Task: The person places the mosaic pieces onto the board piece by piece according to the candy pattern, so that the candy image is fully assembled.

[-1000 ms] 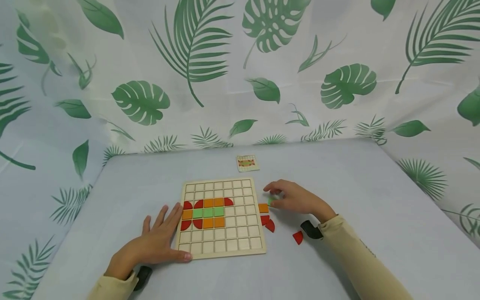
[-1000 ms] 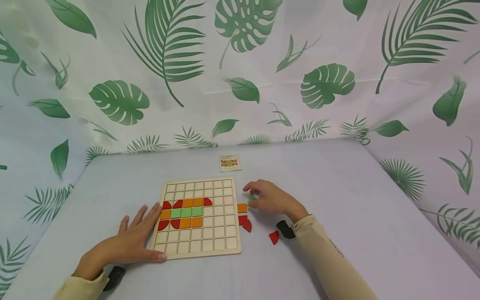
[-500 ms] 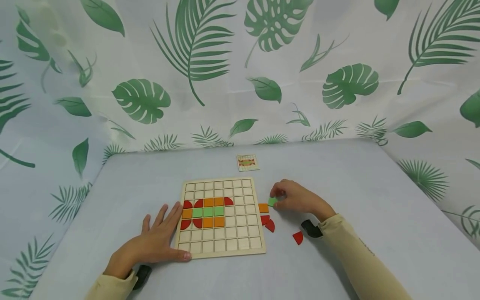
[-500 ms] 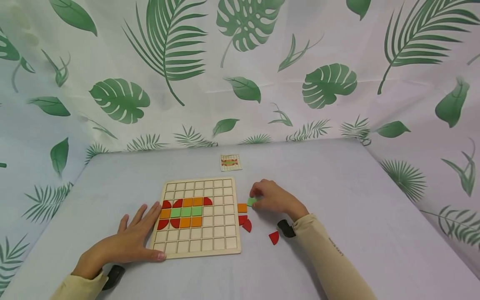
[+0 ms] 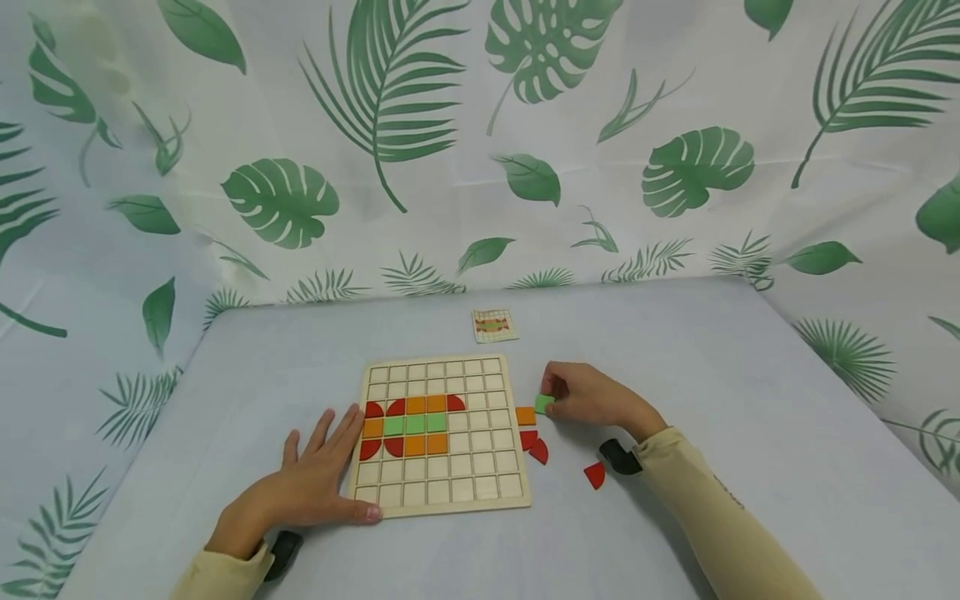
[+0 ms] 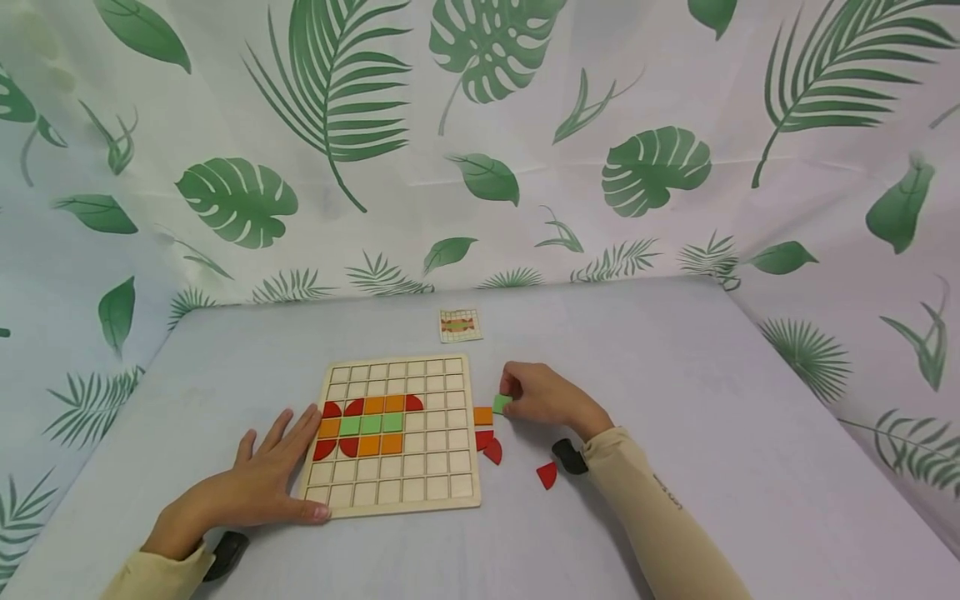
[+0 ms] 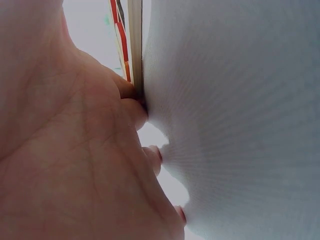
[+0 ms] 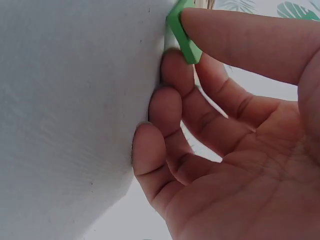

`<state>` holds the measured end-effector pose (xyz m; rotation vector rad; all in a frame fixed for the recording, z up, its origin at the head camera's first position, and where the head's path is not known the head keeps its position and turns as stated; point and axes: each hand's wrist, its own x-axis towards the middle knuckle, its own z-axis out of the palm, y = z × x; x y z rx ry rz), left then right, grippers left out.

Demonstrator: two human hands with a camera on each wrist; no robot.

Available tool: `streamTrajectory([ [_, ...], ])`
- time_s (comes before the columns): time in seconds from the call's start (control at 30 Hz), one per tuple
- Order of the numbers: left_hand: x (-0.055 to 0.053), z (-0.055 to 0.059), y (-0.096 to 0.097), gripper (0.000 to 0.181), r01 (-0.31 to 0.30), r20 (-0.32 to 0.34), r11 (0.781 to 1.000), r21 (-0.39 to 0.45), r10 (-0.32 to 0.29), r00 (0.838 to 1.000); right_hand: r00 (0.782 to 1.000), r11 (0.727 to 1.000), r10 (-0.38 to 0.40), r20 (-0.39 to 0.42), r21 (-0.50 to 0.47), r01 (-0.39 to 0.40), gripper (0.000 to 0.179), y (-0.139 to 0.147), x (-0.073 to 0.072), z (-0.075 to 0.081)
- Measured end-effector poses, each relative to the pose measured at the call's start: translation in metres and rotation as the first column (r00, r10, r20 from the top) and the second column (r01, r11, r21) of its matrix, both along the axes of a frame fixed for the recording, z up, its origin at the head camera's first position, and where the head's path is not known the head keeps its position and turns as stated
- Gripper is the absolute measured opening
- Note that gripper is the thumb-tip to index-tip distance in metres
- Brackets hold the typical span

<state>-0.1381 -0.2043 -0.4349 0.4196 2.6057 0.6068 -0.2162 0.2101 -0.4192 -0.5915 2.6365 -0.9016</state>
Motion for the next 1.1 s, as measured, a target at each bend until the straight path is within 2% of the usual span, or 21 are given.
streamTrajectory([
  [0.13, 0.0, -0.002, -0.002, 0.142, 0.005, 0.001, 1.0, 0.02, -0.005, 1.0, 1.0, 1.0, 0.001, 0.003, -0.008, -0.001, 0.012, 0.001, -0.001, 0.001],
  [0.33, 0.0, -0.001, -0.005, 0.141, 0.015, 0.002, 0.999, 0.048, -0.015, 1.0, 0.999, 0.997, 0.038, 0.012, -0.063, -0.037, 0.023, 0.005, -0.002, 0.005],
  [0.53, 0.0, 0.0, -0.001, 0.141, 0.006, 0.005, 1.0, 0.008, -0.006, 1.0, 1.0, 0.994, 0.004, 0.004, -0.108, -0.003, 0.023, 0.003, -0.002, 0.006],
  [0.8, 0.002, -0.001, -0.004, 0.141, 0.01, 0.006, 0.999, 0.039, -0.01, 1.0, 0.998, 0.977, -0.044, 0.052, -0.208, 0.054, 0.013, -0.017, 0.003, 0.009],
  [1.1, 0.0, -0.003, -0.006, 0.14, 0.023, -0.004, 0.999, 0.046, -0.023, 1.0, 0.999, 0.955, -0.033, 0.038, -0.294, 0.043, 0.008, -0.044, 0.008, 0.005],
])
